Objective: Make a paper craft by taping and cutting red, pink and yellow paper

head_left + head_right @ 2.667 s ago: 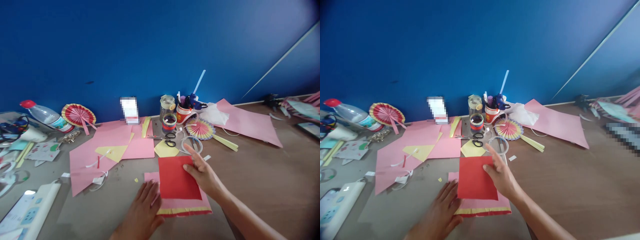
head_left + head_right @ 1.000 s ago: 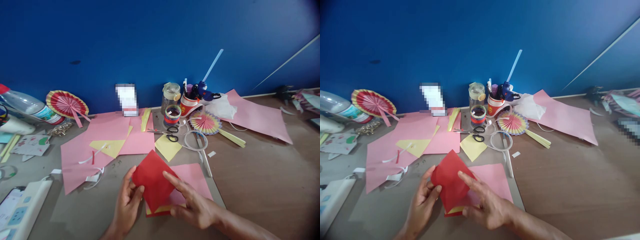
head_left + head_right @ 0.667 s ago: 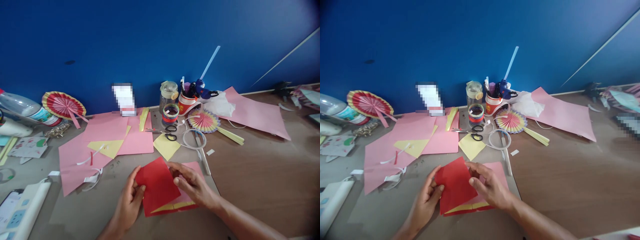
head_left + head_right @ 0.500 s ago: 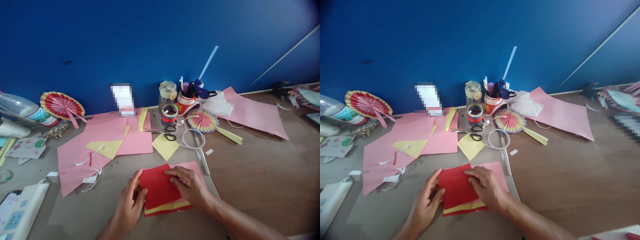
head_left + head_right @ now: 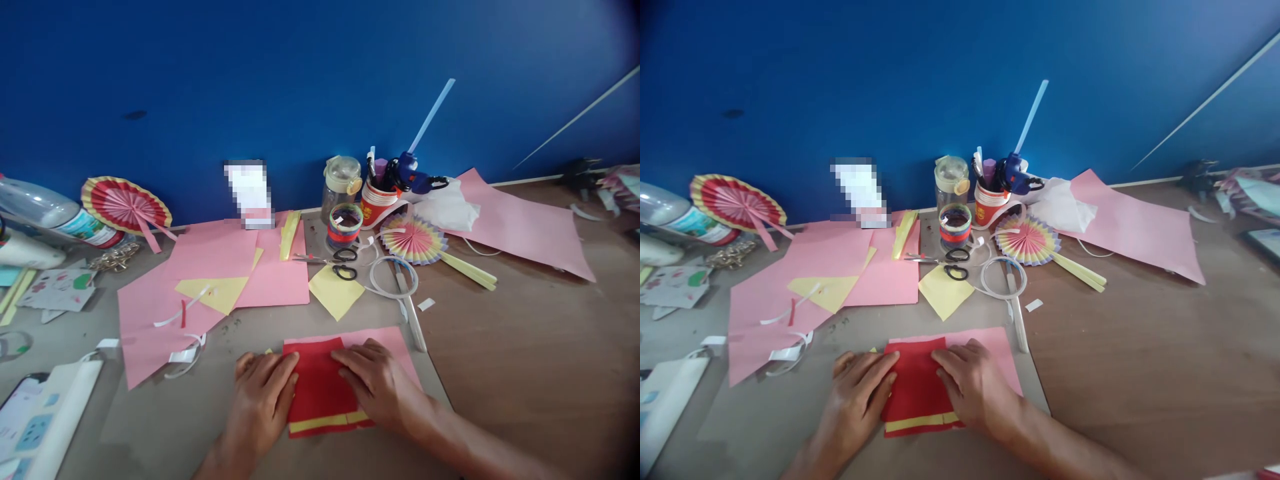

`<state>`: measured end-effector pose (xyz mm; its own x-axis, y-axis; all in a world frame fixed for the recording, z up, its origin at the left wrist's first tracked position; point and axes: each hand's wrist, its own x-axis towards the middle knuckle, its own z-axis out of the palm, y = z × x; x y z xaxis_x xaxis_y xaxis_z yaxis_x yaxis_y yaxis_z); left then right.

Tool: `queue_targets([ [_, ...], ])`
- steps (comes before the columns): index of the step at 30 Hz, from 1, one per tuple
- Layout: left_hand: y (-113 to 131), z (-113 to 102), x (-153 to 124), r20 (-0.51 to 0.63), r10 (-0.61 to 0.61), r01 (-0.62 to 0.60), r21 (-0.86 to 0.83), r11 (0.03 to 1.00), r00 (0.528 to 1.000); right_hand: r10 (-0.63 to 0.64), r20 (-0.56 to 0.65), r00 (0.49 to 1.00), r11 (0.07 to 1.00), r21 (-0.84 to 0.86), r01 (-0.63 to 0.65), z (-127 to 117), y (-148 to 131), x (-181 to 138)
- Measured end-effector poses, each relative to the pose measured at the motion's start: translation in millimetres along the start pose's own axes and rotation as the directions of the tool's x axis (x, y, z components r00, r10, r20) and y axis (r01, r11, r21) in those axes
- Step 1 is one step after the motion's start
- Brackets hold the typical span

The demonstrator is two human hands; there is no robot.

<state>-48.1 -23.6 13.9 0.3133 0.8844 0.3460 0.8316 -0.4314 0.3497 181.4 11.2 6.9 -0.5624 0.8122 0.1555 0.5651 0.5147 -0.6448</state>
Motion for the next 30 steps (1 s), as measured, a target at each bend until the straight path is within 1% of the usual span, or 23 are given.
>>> queue_targets([
  [7, 5.8, 0.1, 0.4, 0.035, -0.097, 0.096, 0.021, 0.995, 0.995, 0.029, 0.013, 0.999, 0.999, -0.026, -0.029, 1.7, 0.3, -0.8],
  [12, 6.1, 0.6, -0.6, 0.091, -0.088, 0.081, 0.082, 0.993, 0.992, 0.061, 0.076, 0.995, 0.997, -0.055, -0.057, 0.0, -0.2, -0.5],
  [19, 6.1, 1.7, -2.0, 0.101, -0.094, 0.085, 0.085, 0.993, 0.990, 0.069, 0.084, 0.994, 0.996, -0.068, -0.064, 1.4, 1.2, -1.4],
  [23, 7.4, 0.5, -1.0, 0.110, -0.111, 0.102, 0.086, 0.991, 0.988, 0.089, 0.138, 0.986, 0.992, -0.102, -0.076, -0.5, -0.3, 0.0],
  [30, 5.9, 2.0, -1.7, 0.151, -0.105, 0.086, 0.128, 0.988, 0.983, 0.102, 0.181, 0.978, 0.985, -0.157, -0.073, -1.6, -2.2, 0.3],
])
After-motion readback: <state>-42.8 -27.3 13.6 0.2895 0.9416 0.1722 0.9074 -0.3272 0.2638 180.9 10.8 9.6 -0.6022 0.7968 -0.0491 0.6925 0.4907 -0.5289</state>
